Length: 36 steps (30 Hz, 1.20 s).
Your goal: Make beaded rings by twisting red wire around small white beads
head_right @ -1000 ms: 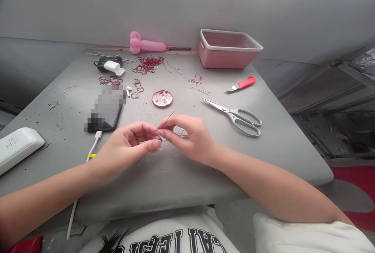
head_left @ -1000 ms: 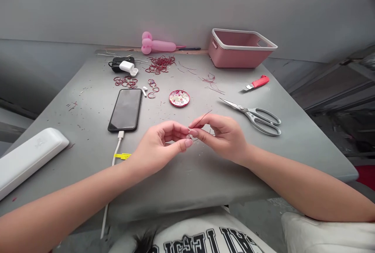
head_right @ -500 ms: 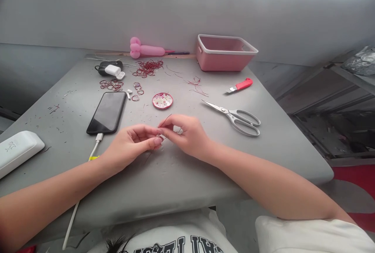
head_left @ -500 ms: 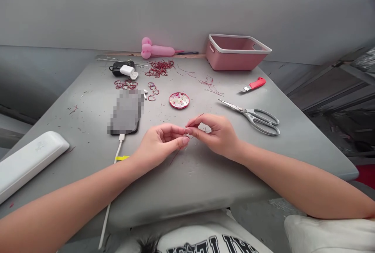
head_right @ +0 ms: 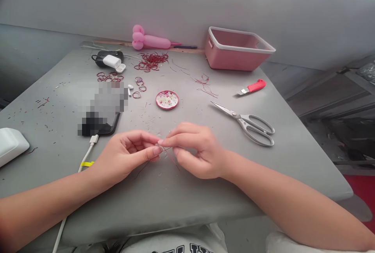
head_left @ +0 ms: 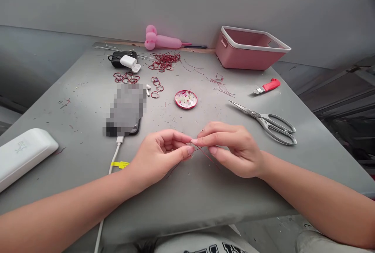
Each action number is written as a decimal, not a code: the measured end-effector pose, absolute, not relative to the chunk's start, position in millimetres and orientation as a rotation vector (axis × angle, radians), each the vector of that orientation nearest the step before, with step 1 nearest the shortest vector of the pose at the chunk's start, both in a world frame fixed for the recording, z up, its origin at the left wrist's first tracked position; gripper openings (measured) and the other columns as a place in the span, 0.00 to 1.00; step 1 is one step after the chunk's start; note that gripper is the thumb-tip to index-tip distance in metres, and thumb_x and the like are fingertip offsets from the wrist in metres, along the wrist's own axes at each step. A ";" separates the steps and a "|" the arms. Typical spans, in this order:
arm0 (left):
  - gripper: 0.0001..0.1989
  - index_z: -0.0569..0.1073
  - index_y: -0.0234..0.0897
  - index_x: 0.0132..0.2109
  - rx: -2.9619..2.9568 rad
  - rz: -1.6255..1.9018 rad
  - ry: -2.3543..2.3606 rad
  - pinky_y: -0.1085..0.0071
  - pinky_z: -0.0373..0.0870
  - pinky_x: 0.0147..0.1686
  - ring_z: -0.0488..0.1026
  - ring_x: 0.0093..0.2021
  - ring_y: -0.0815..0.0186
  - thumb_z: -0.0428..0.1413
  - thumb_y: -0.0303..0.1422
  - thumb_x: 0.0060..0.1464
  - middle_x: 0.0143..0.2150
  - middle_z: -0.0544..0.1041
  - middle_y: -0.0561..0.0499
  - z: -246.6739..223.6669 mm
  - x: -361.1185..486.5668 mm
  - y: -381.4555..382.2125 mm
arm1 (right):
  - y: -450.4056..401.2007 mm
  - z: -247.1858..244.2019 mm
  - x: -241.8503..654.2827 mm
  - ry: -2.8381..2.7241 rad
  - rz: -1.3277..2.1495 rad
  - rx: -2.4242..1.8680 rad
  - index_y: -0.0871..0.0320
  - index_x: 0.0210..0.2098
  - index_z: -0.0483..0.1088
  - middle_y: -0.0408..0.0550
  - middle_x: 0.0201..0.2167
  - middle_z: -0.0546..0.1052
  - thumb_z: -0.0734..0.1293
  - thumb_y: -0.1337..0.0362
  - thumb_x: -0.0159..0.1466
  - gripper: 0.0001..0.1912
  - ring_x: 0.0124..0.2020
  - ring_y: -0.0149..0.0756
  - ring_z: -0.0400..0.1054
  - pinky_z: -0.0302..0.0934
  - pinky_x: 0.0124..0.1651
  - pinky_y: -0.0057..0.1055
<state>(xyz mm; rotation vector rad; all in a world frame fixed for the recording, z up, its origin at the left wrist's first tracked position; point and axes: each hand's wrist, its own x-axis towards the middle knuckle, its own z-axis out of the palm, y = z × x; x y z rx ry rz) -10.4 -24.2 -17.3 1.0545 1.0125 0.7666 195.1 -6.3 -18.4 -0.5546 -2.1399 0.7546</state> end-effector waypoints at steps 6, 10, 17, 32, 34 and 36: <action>0.08 0.78 0.37 0.38 1.204 0.828 1.023 0.75 0.74 0.35 0.77 0.33 0.69 0.64 0.33 0.49 0.33 0.81 0.52 -20.1 -11.6 -30.0 | -11.6 -12.1 193.1 -1.678 1.562 -1.087 0.58 0.37 0.74 0.46 0.31 0.78 0.72 0.62 0.58 0.09 0.32 0.32 0.72 0.68 0.36 0.29; 0.09 0.76 0.38 0.38 1.237 0.827 1.030 0.75 0.74 0.33 0.76 0.32 0.69 0.64 0.34 0.50 0.30 0.79 0.53 -20.2 -11.9 -31.4 | -10.0 -10.2 193.0 -1.549 1.755 -1.141 0.59 0.34 0.75 0.46 0.31 0.78 0.72 0.61 0.57 0.08 0.33 0.31 0.72 0.67 0.37 0.28; 0.06 0.76 0.39 0.39 1.295 0.835 0.979 0.75 0.74 0.33 0.76 0.32 0.70 0.63 0.31 0.51 0.30 0.79 0.54 -23.7 -12.3 -30.7 | -11.4 -8.1 194.5 -1.548 1.794 -1.177 0.59 0.32 0.75 0.44 0.29 0.76 0.75 0.64 0.53 0.09 0.30 0.28 0.69 0.64 0.32 0.25; 0.04 0.78 0.37 0.36 1.408 0.852 1.004 0.73 0.75 0.34 0.77 0.34 0.66 0.62 0.31 0.52 0.32 0.80 0.51 -24.9 -6.5 -34.1 | -26.9 -8.1 185.5 -1.928 1.143 -1.191 0.58 0.25 0.67 0.40 0.22 0.70 0.66 0.71 0.57 0.06 0.25 0.26 0.64 0.60 0.27 0.24; 0.03 0.78 0.37 0.35 1.436 0.864 0.997 0.73 0.75 0.34 0.77 0.34 0.67 0.61 0.31 0.52 0.33 0.80 0.51 -25.3 -5.5 -34.7 | -29.6 -8.6 183.9 -1.991 0.982 -1.166 0.58 0.24 0.66 0.39 0.21 0.69 0.65 0.73 0.57 0.07 0.24 0.25 0.62 0.57 0.26 0.23; 0.03 0.77 0.37 0.35 1.426 0.880 1.006 0.72 0.75 0.35 0.78 0.34 0.66 0.61 0.31 0.52 0.33 0.81 0.51 -24.6 -5.0 -34.7 | -28.8 -7.2 184.4 -2.004 0.915 -1.155 0.58 0.25 0.67 0.40 0.21 0.70 0.65 0.72 0.58 0.07 0.24 0.26 0.62 0.58 0.27 0.24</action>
